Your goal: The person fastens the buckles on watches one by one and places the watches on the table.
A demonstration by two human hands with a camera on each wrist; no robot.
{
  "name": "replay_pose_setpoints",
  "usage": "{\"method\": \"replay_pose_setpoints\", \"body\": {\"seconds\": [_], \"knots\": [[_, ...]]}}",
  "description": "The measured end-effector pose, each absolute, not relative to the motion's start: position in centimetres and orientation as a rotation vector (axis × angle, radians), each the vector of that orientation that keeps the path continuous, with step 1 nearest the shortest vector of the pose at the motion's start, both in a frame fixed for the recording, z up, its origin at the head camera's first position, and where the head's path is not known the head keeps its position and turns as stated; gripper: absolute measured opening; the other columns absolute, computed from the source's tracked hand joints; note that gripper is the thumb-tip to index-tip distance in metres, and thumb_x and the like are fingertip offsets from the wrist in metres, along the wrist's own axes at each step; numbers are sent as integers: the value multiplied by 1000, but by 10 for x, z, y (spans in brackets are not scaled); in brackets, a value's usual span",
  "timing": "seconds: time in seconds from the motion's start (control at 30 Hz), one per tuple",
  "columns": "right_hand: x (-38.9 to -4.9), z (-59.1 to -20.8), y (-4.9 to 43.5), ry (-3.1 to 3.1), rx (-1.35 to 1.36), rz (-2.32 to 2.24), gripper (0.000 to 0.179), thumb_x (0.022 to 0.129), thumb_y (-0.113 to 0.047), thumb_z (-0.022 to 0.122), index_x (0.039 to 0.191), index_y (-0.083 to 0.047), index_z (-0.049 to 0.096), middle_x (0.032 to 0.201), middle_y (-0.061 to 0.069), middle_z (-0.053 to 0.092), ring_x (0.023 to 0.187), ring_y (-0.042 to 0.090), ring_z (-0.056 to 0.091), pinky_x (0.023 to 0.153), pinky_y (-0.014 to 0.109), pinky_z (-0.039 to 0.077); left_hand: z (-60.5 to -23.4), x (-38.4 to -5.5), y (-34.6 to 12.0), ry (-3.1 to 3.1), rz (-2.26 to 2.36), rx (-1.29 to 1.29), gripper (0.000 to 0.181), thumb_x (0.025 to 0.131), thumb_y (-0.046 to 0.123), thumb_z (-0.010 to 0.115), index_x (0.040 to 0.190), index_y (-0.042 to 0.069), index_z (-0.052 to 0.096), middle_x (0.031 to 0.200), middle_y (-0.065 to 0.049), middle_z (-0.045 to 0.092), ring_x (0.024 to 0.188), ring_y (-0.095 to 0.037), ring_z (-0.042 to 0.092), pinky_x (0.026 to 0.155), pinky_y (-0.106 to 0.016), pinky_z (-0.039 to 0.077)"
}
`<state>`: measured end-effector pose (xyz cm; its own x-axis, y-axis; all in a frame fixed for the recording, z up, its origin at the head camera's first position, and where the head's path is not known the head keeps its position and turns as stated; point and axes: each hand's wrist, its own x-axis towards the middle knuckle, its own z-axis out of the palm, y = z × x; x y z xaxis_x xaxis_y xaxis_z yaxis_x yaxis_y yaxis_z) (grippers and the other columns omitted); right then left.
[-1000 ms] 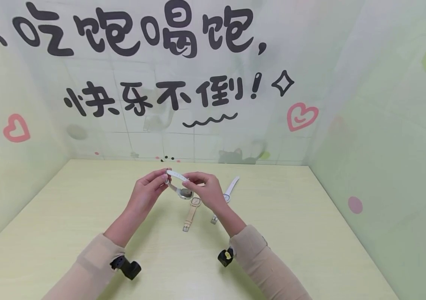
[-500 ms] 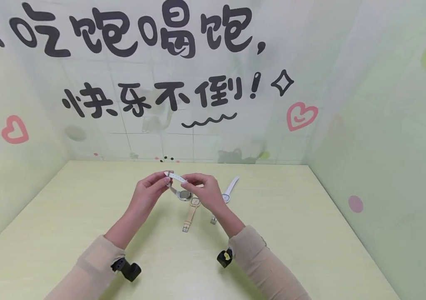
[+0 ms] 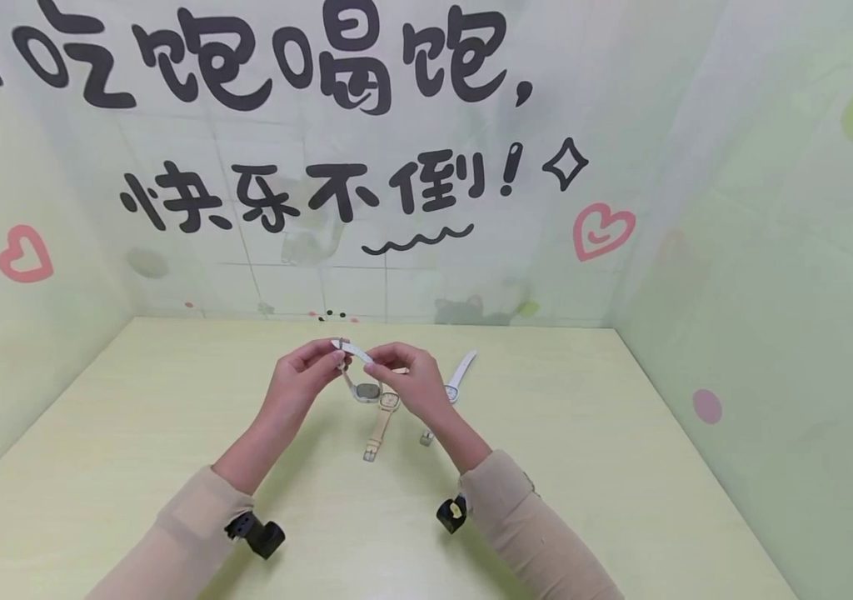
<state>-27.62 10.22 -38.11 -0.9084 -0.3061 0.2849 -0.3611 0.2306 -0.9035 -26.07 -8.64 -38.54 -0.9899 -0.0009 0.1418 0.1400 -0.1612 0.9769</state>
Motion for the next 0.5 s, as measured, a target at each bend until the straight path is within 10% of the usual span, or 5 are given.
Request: {"method": "replay_pose_setpoints", "body": {"seconds": [0.5], "knots": [[-275,-368,104,-2385,669,1730,24,94,-15,69,114,-3,69,109,17,72,99,27,68,85,26,58,-386,-262,-83,-2077,-2183,-131,28,94,9,68,119,-4,64,100,5,76,89,0,70,86,-18,57]]}}
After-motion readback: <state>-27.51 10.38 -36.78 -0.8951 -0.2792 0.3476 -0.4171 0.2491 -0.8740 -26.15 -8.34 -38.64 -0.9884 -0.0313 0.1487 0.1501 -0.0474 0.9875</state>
